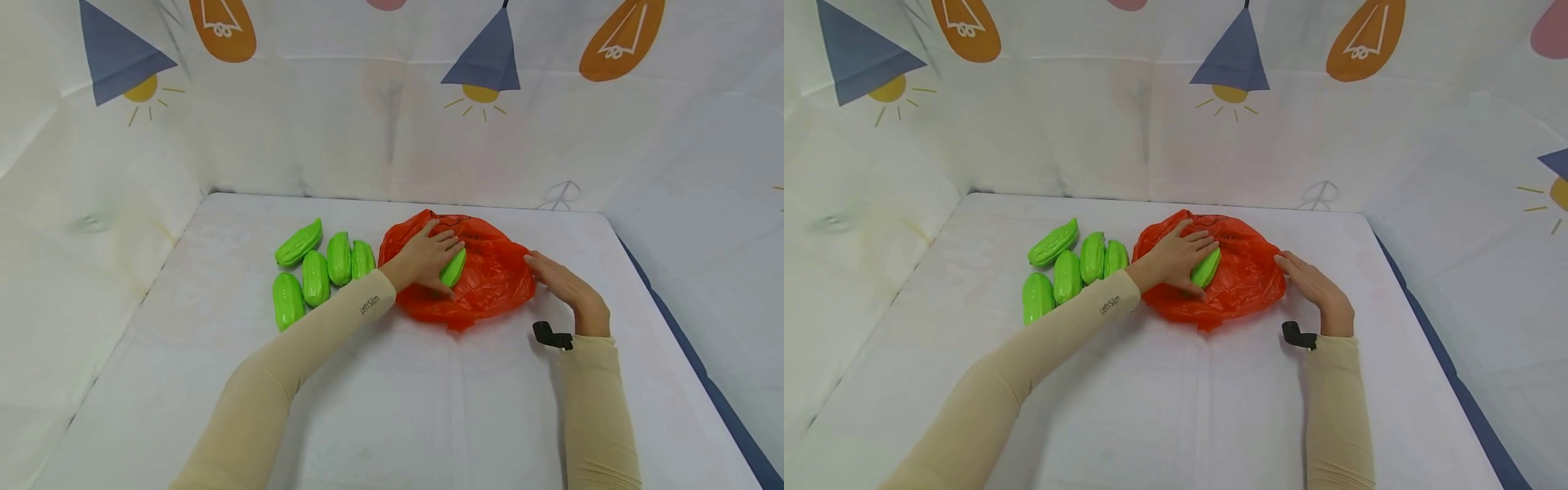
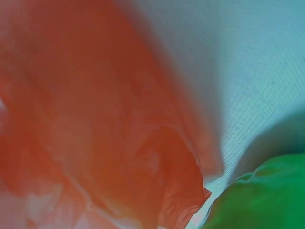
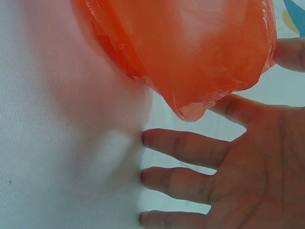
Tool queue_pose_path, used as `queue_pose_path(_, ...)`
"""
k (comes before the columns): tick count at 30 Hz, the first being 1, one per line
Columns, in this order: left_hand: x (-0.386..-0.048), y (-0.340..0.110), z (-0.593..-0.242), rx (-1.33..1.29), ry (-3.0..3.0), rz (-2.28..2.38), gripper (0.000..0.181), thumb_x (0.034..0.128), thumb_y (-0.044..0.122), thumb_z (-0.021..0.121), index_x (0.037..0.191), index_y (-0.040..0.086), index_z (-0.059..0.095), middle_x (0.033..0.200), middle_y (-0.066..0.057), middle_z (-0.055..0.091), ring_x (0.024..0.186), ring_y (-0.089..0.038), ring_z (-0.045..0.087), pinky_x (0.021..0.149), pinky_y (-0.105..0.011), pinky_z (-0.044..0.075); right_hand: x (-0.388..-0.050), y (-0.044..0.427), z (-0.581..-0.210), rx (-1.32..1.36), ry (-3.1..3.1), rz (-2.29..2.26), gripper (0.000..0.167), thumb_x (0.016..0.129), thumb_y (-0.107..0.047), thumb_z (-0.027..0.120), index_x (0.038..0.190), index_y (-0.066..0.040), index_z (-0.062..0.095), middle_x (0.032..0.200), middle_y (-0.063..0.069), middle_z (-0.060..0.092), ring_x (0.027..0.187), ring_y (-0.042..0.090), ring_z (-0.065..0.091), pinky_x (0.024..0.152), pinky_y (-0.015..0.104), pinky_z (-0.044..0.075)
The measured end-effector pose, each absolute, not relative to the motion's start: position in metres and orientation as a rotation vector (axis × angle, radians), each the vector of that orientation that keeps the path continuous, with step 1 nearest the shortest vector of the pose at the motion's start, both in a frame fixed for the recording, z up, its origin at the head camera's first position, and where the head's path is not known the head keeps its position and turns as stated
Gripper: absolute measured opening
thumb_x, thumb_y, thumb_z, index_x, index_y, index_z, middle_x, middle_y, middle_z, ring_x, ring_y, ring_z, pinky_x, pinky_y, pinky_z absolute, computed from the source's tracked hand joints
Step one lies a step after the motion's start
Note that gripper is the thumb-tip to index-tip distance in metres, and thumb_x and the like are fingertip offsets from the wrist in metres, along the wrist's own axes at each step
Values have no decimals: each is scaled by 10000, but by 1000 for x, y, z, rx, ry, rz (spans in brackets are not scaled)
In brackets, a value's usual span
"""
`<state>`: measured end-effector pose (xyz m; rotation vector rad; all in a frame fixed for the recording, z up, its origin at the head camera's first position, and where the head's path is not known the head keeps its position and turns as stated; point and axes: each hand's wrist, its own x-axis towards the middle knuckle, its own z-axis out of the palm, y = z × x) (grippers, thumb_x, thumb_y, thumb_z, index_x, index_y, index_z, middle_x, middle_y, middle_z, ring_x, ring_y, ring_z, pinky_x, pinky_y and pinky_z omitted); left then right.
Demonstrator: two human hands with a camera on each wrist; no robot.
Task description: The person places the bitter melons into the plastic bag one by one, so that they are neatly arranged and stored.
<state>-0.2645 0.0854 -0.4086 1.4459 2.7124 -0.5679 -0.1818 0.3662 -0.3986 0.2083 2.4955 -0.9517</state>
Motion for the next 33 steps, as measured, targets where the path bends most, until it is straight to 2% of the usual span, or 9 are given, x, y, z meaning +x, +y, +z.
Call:
queue_pose_path(16,-264,86,-405,1421,2742,-522,1181,722,939,350,1590,171,121,1642,-1,199,1521,-215,161,1231,-517,57,-181,366,-400,205,2502,-963,911,936,-737,240,1584,-135,21,1633,210,78,1425,490,242,1110,730,151)
queue_pose_path(25,-264,68,-385,1382,2830,-327,1220,689,960,360,1591,173,117,1645,17,187,1529,-193,124,1227,-524,17,-183,365,-399,216,2506,-951,936,917,-765,236,1584,-145,19,1635,201,69,1441,491,208,1108,740,123)
queue_pose_path(33,-265,49,-370,1374,2885,-250,1171,717,931,393,1584,176,172,1625,18,255,1511,-208,191,1214,-507,53,-182,366,-399,226,2505,-942,930,921,-761,226,1584,-144,15,1626,225,98,1418,495,244,1098,741,160)
